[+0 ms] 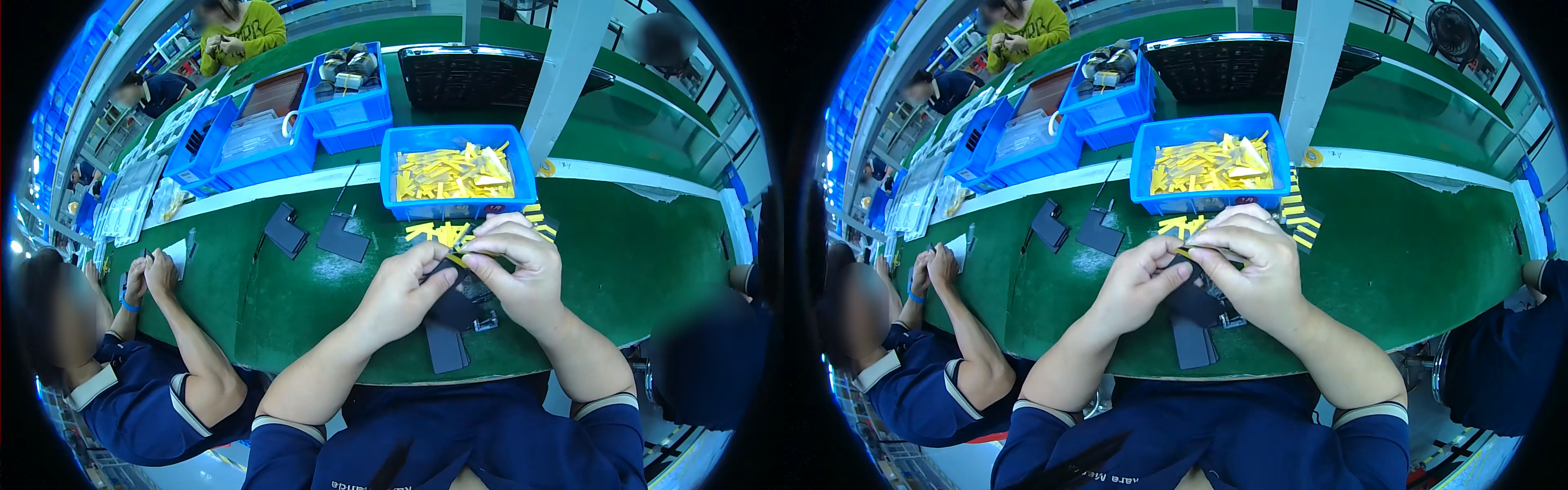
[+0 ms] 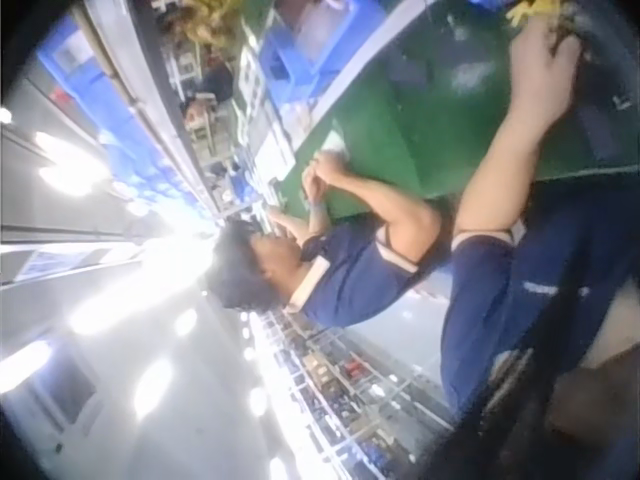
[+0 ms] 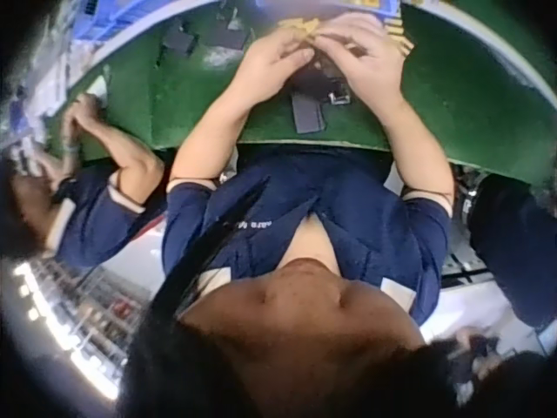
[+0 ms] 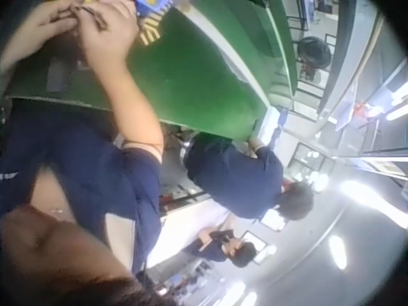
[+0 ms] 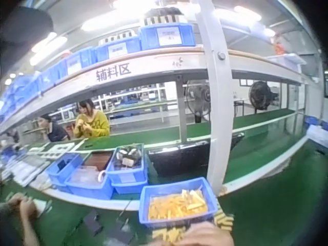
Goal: The person sits at a green workbench in a factory setting and repeatedly picks up small black rectangular components and yellow plastic strips. They attach the yellow strips to the black components by hand, then place the finished units into a blue bin. The process is repetitive and involves fine motor manipulation of small parts.
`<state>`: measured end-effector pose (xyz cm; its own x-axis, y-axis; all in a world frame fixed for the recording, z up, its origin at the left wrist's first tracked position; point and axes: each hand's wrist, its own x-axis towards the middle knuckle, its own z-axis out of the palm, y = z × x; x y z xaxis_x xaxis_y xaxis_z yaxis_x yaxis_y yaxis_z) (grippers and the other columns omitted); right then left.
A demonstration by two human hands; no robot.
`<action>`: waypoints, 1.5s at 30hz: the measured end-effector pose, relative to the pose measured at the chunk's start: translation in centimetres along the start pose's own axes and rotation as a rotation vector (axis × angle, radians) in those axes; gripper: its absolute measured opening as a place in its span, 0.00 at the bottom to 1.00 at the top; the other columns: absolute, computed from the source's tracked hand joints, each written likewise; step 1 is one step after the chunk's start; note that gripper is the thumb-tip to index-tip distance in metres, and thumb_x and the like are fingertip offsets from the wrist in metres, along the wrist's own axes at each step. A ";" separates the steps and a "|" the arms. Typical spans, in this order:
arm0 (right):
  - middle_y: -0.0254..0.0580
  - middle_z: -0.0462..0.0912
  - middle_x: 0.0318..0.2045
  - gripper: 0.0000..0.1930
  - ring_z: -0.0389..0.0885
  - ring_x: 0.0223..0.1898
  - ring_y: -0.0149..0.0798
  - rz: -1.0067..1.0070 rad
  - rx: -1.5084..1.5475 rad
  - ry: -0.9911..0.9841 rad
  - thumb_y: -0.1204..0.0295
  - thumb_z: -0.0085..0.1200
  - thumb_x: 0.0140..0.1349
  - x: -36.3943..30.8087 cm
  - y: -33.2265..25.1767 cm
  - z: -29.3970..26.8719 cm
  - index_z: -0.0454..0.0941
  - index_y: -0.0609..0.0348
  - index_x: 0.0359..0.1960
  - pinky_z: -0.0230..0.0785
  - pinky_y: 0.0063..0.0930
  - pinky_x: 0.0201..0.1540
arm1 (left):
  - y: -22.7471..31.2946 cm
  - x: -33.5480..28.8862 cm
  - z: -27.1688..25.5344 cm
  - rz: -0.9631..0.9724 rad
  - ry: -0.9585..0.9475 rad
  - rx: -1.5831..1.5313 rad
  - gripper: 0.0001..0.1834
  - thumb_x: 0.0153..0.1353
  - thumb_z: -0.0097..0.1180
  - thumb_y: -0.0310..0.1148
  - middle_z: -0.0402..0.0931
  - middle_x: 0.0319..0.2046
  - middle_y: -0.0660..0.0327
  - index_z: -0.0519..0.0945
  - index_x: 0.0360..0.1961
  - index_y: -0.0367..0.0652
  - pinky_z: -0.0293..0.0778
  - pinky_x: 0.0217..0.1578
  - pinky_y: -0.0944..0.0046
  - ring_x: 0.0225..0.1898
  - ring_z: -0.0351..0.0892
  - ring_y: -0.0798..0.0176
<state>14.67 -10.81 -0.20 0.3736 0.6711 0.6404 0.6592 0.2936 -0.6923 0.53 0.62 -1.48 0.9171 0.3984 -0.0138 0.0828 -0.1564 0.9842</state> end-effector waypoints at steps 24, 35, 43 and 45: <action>0.42 0.80 0.23 0.06 0.77 0.29 0.39 0.041 -0.060 -0.007 0.80 0.60 0.46 -0.2 0.3 0.3 0.82 0.63 0.28 0.67 0.32 0.43 | 0.0 -0.2 0.3 0.058 -0.015 -0.193 0.10 0.64 0.49 0.26 0.77 0.38 0.62 0.71 0.45 0.33 0.69 0.40 0.75 0.39 0.74 0.75; 0.42 0.80 0.24 0.05 0.77 0.29 0.40 0.085 -0.039 -0.007 0.79 0.61 0.45 -0.3 0.5 0.7 0.81 0.63 0.26 0.67 0.32 0.41 | -0.1 -0.2 0.2 0.055 0.007 -0.132 0.10 0.63 0.50 0.25 0.76 0.37 0.63 0.71 0.45 0.34 0.67 0.38 0.76 0.37 0.72 0.77; 0.42 0.79 0.23 0.06 0.76 0.28 0.40 -0.024 -0.013 -0.038 0.80 0.61 0.45 -0.2 0.8 0.7 0.80 0.62 0.27 0.68 0.32 0.40 | -1.6 0.2 0.6 0.138 0.077 -0.199 0.09 0.61 0.53 0.28 0.78 0.24 0.63 0.71 0.40 0.36 0.67 0.27 0.72 0.27 0.72 0.76; 0.41 0.78 0.23 0.06 0.76 0.27 0.40 -0.049 -0.035 -0.044 0.80 0.61 0.45 0.0 1.0 0.6 0.79 0.62 0.27 0.68 0.33 0.40 | -1.6 0.2 0.5 0.133 0.085 -0.165 0.09 0.61 0.53 0.28 0.77 0.24 0.62 0.71 0.41 0.36 0.67 0.26 0.71 0.26 0.72 0.76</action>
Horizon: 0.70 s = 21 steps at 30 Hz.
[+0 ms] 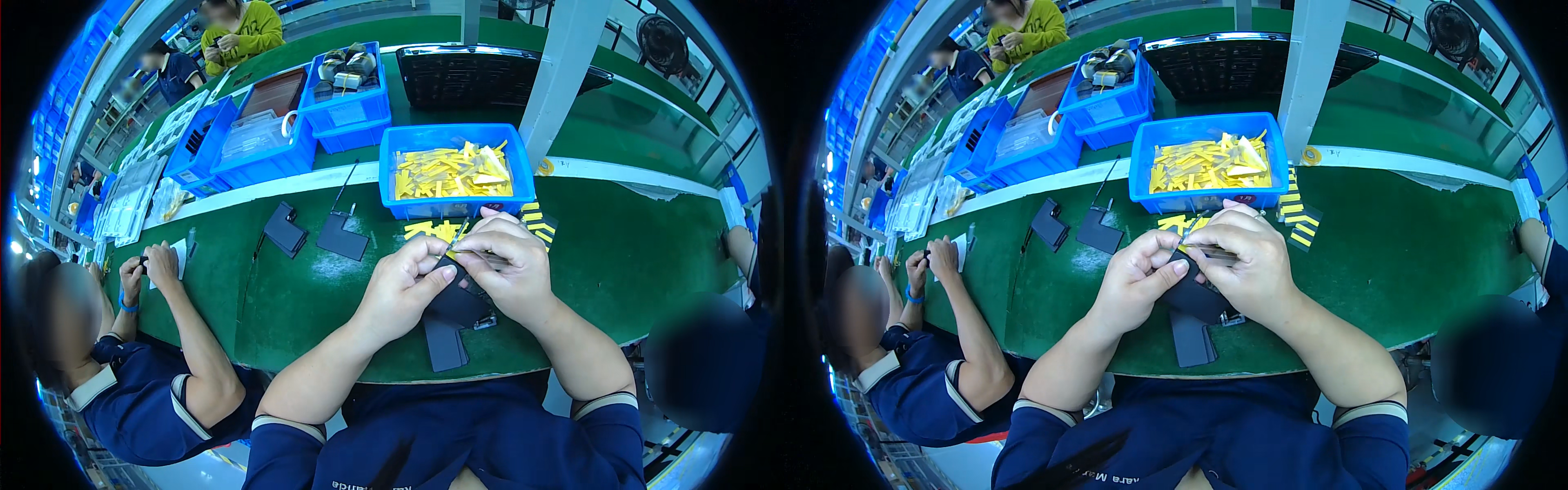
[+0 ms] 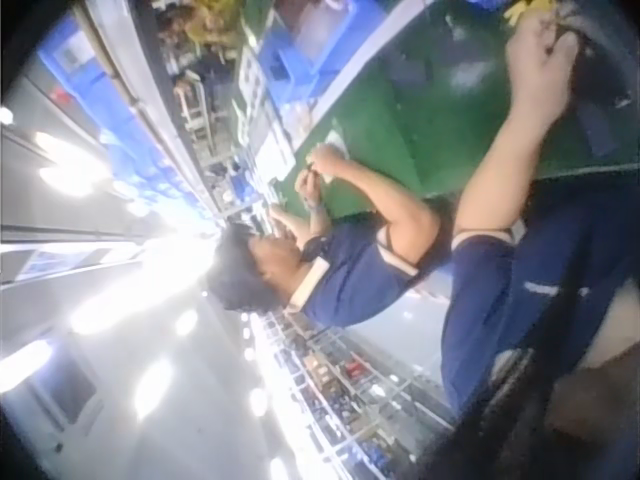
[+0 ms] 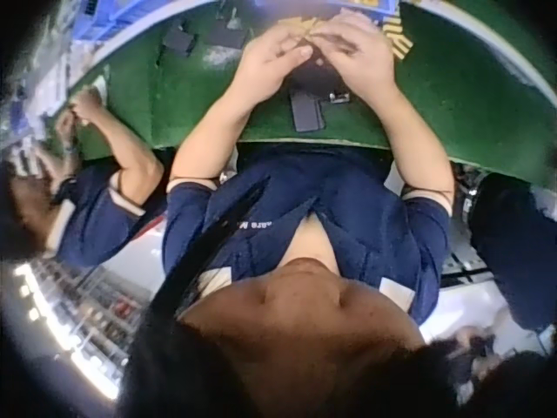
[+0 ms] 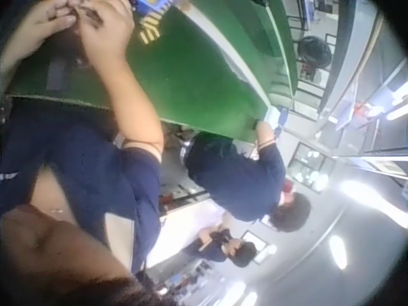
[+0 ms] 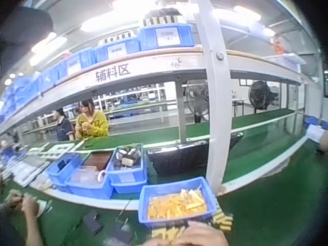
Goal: The person sits at a green workbench in a factory setting and repeatedly picks up small black rectangular components and yellow plastic strips. They attach the yellow strips to the black components by hand, then place the finished units into a blue bin. The process is repetitive and involves fine motor manipulation of small parts.
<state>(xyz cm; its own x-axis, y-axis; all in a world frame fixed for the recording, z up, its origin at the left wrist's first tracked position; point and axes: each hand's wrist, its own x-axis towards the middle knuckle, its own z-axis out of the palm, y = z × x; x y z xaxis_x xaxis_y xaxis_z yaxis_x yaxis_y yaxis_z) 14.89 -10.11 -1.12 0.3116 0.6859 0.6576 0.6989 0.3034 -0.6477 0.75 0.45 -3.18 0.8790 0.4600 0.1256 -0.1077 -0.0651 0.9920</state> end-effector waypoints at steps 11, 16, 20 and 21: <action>0.43 0.79 0.24 0.07 0.78 0.29 0.45 0.118 0.009 0.009 0.77 0.61 0.45 -0.4 -0.6 0.4 0.77 0.62 0.27 0.67 0.38 0.48 | 2.3 -0.6 0.7 0.138 0.063 0.404 0.10 0.60 0.55 0.25 0.79 0.27 0.62 0.71 0.41 0.35 0.69 0.30 0.73 0.28 0.73 0.76; 0.45 0.78 0.29 0.09 0.78 0.35 0.46 0.068 -0.024 -0.102 0.79 0.59 0.44 0.2 -0.8 -0.6 0.77 0.62 0.29 0.67 0.41 0.49 | 2.2 -0.5 0.8 0.098 0.135 0.274 0.10 0.60 0.53 0.24 0.80 0.29 0.63 0.71 0.42 0.34 0.70 0.32 0.74 0.31 0.75 0.76; 0.41 0.76 0.31 0.12 0.76 0.40 0.46 -0.186 -0.295 0.021 0.80 0.60 0.39 0.2 -0.9 -0.4 0.77 0.59 0.29 0.64 0.46 0.52 | 1.3 -0.3 0.9 0.056 0.165 0.169 0.10 0.60 0.54 0.23 0.77 0.25 0.63 0.70 0.42 0.34 0.68 0.27 0.74 0.27 0.71 0.78; 0.40 0.75 0.31 0.12 0.76 0.40 0.46 -0.256 -0.359 0.019 0.81 0.60 0.38 0.2 -1.1 -0.5 0.77 0.58 0.29 0.64 0.47 0.52 | 0.9 -0.2 1.0 0.091 0.190 0.103 0.11 0.59 0.54 0.23 0.76 0.22 0.63 0.69 0.42 0.34 0.67 0.23 0.73 0.24 0.69 0.79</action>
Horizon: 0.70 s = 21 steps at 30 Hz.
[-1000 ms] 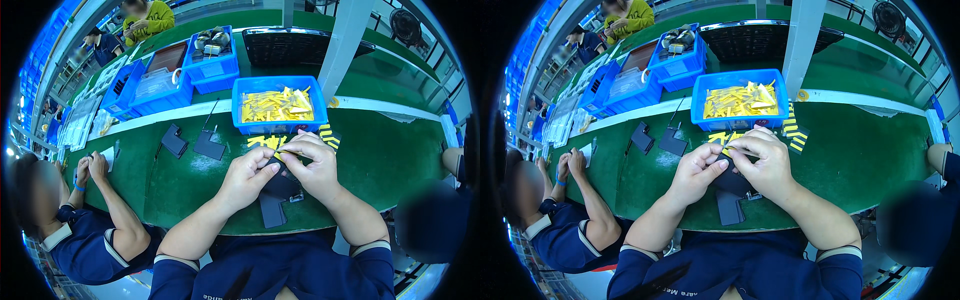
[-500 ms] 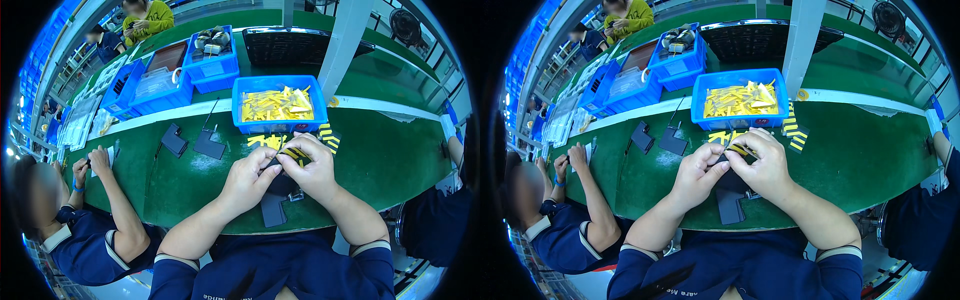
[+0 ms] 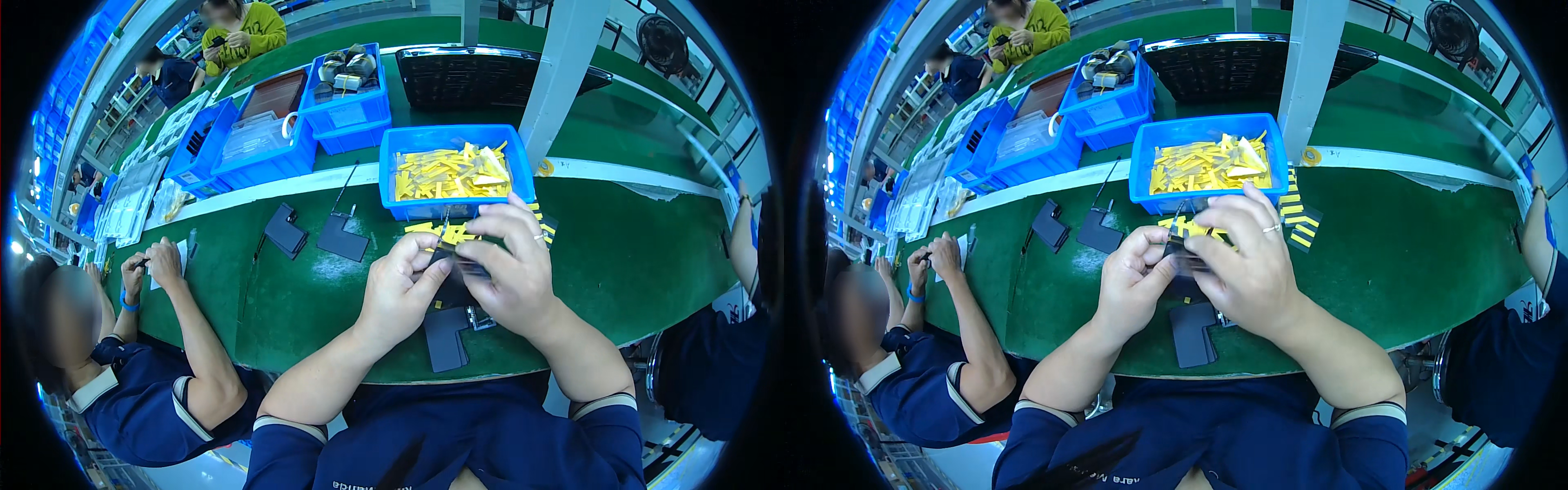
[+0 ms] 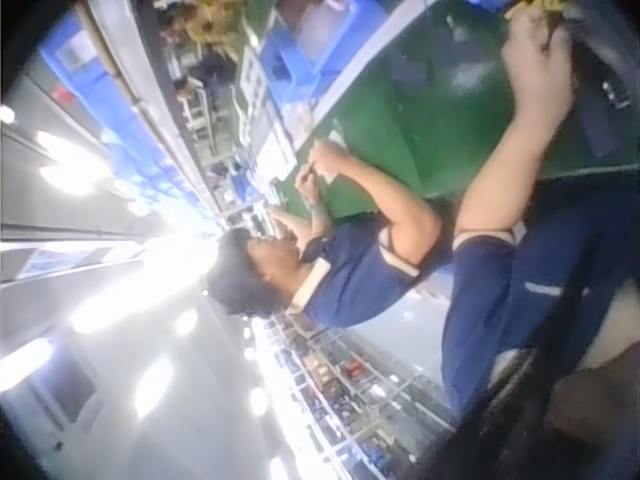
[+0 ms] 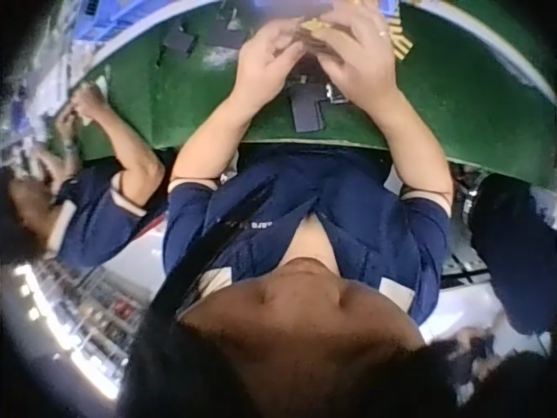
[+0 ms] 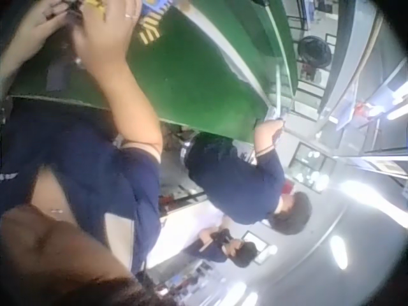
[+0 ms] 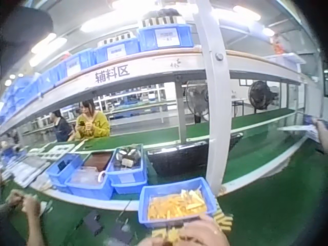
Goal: The person sits at a green workbench in a factory setting and repeatedly picks up small black rectangular components and yellow plastic strips. They attach the yellow strips to the black components by hand, then place the finished units into a blue bin. The process is repetitive and involves fine motor manipulation of small parts.
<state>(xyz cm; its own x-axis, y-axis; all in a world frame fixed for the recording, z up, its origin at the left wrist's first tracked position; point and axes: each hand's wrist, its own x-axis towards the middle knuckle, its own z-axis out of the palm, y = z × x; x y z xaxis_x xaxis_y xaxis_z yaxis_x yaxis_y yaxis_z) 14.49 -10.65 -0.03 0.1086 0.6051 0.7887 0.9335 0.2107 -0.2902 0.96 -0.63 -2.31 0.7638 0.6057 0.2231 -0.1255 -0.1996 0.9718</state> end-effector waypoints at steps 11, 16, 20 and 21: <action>0.34 0.82 0.37 0.12 0.75 0.50 0.47 0.035 0.082 0.011 0.78 0.65 0.38 -0.2 -1.2 -0.3 0.77 0.54 0.27 0.53 0.55 0.60 | 0.1 0.2 0.1 -0.047 -0.017 -0.292 0.11 0.62 0.52 0.24 0.80 0.33 0.60 0.68 0.44 0.35 0.72 0.32 0.74 0.33 0.75 0.76; 0.33 0.81 0.36 0.12 0.74 0.51 0.47 0.094 -0.017 0.031 0.78 0.65 0.37 -0.4 -1.5 0.1 0.77 0.53 0.26 0.49 0.59 0.61 | -0.9 0.0 -0.1 0.087 0.031 -0.018 0.13 0.59 0.54 0.23 0.80 0.33 0.57 0.68 0.44 0.36 0.73 0.32 0.70 0.32 0.79 0.71; 0.32 0.80 0.33 0.12 0.75 0.48 0.46 0.060 0.093 -0.046 0.77 0.66 0.38 -0.2 -1.0 -0.4 0.78 0.53 0.27 0.52 0.57 0.60 | 1.0 -0.1 -0.1 0.383 0.013 0.416 0.18 0.54 0.56 0.21 0.81 0.31 0.53 0.68 0.47 0.38 0.75 0.33 0.62 0.33 0.82 0.53; 0.33 0.79 0.32 0.12 0.75 0.48 0.46 0.039 0.153 -0.064 0.76 0.66 0.38 -0.2 -0.7 -0.3 0.78 0.53 0.27 0.53 0.56 0.60 | 1.1 -0.1 -0.1 0.375 -0.011 0.411 0.19 0.55 0.56 0.21 0.81 0.31 0.54 0.67 0.48 0.38 0.75 0.33 0.62 0.33 0.82 0.55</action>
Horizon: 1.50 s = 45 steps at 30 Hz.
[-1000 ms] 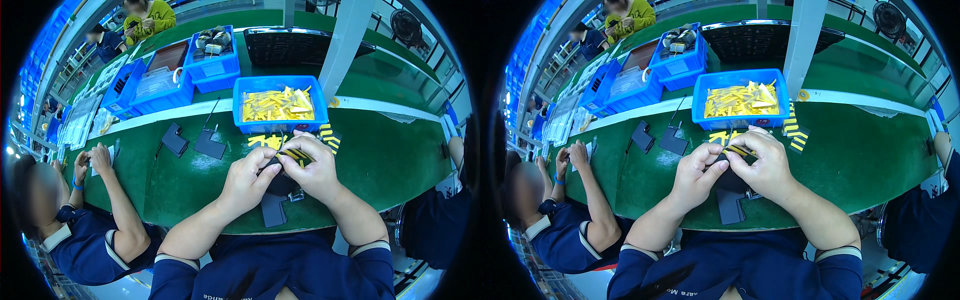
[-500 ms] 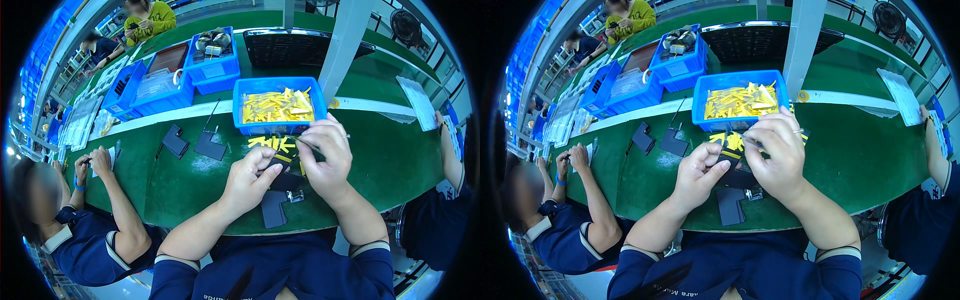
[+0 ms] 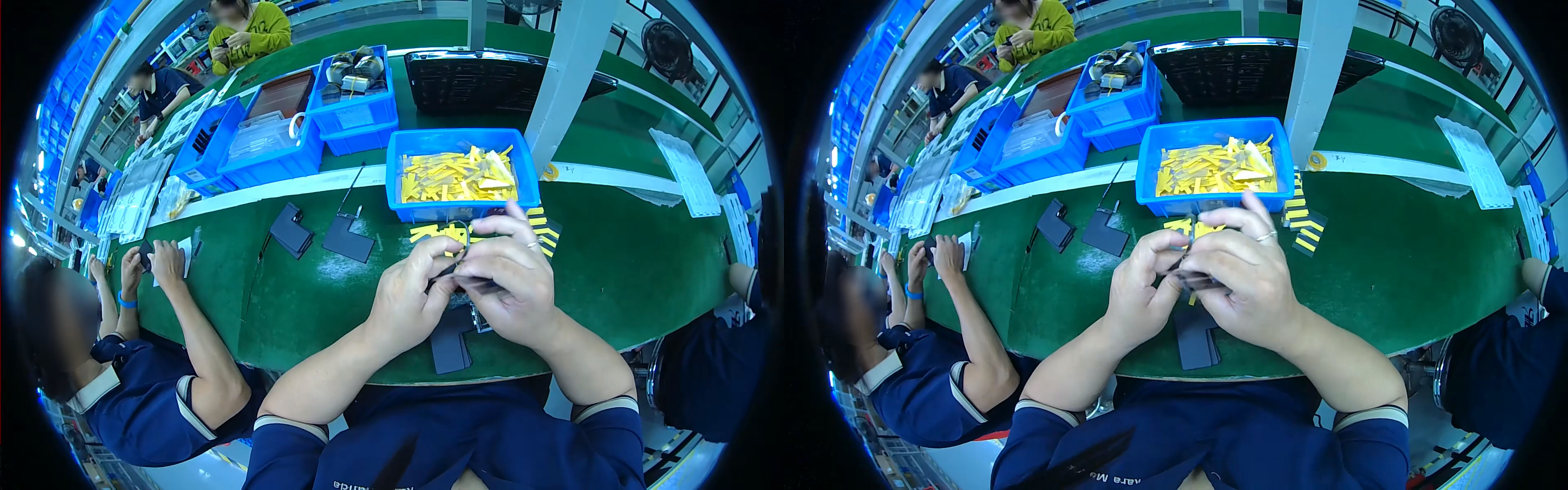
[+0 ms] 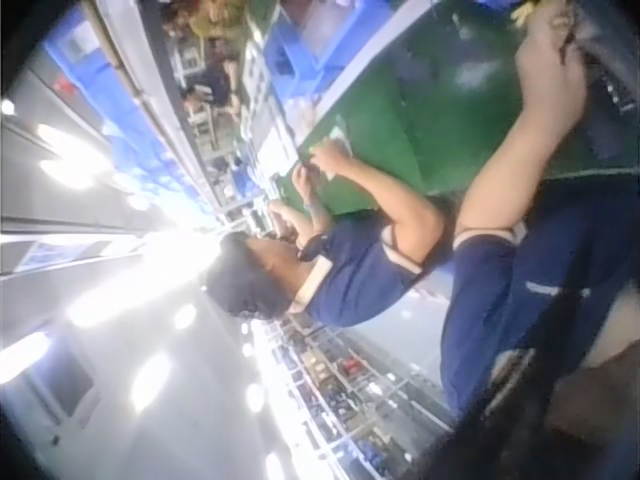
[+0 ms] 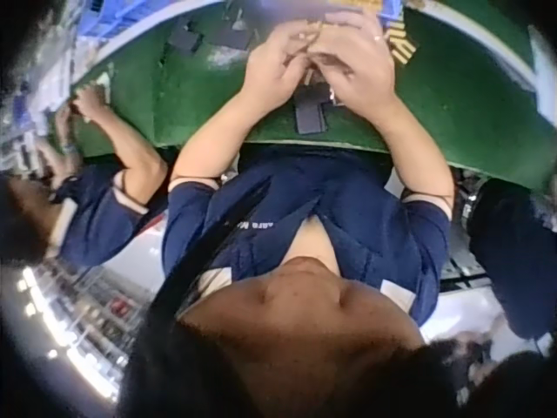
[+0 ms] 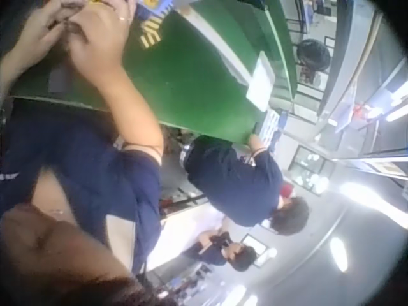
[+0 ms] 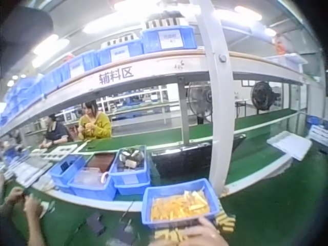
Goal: The person sits at a green workbench in a factory setting and repeatedly picks up small black rectangular components and yellow plastic strips. They attach the yellow strips to the black components by hand, then place the finished units into a blue bin. The process is repetitive and involves fine motor manipulation of small parts.
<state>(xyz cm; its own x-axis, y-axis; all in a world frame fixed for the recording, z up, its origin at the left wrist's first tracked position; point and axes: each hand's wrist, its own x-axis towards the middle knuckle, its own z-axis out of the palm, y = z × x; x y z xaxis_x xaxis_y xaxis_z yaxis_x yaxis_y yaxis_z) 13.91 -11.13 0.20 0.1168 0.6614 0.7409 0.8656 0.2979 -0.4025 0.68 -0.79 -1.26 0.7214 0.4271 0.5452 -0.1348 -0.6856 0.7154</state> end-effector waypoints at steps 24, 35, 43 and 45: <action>0.41 0.80 0.24 0.04 0.80 0.29 0.39 0.363 0.245 0.205 0.80 0.57 0.50 -0.2 0.9 0.8 0.78 0.62 0.29 0.66 0.37 0.51 | -1.0 0.0 -0.3 -0.387 -0.064 -0.626 0.13 0.64 0.47 0.22 0.78 0.41 0.51 0.65 0.49 0.32 0.73 0.46 0.67 0.44 0.78 0.64; 0.41 0.80 0.25 0.04 0.79 0.30 0.39 0.348 0.226 0.164 0.81 0.56 0.51 -0.1 0.4 0.6 0.77 0.63 0.29 0.67 0.35 0.49 | -1.5 -0.5 0.5 -0.365 0.011 -0.618 0.13 0.63 0.50 0.24 0.80 0.36 0.55 0.67 0.48 0.33 0.72 0.39 0.71 0.38 0.77 0.71; 0.39 0.78 0.21 0.06 0.78 0.26 0.40 0.362 0.250 0.169 0.81 0.59 0.47 -0.1 0.6 1.0 0.76 0.61 0.27 0.69 0.37 0.44 | -1.5 -0.7 0.8 -0.293 0.035 -0.370 0.13 0.60 0.54 0.24 0.80 0.30 0.59 0.70 0.45 0.33 0.73 0.32 0.71 0.32 0.78 0.74; 0.40 0.76 0.20 0.08 0.76 0.25 0.43 0.195 0.064 0.165 0.81 0.61 0.42 0.1 0.8 1.0 0.75 0.60 0.25 0.69 0.38 0.43 | -0.3 -0.6 0.3 -0.266 -0.007 -0.129 0.13 0.60 0.53 0.23 0.81 0.33 0.57 0.70 0.45 0.32 0.73 0.38 0.71 0.36 0.79 0.71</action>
<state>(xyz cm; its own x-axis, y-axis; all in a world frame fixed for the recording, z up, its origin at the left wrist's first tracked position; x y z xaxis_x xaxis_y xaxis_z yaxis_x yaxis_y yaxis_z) 14.12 -10.18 -0.60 0.3610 0.5907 0.7216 0.7870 0.2221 -0.5756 0.50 -1.02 -1.90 0.7474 0.5776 0.3284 -0.0250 -0.4695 0.8826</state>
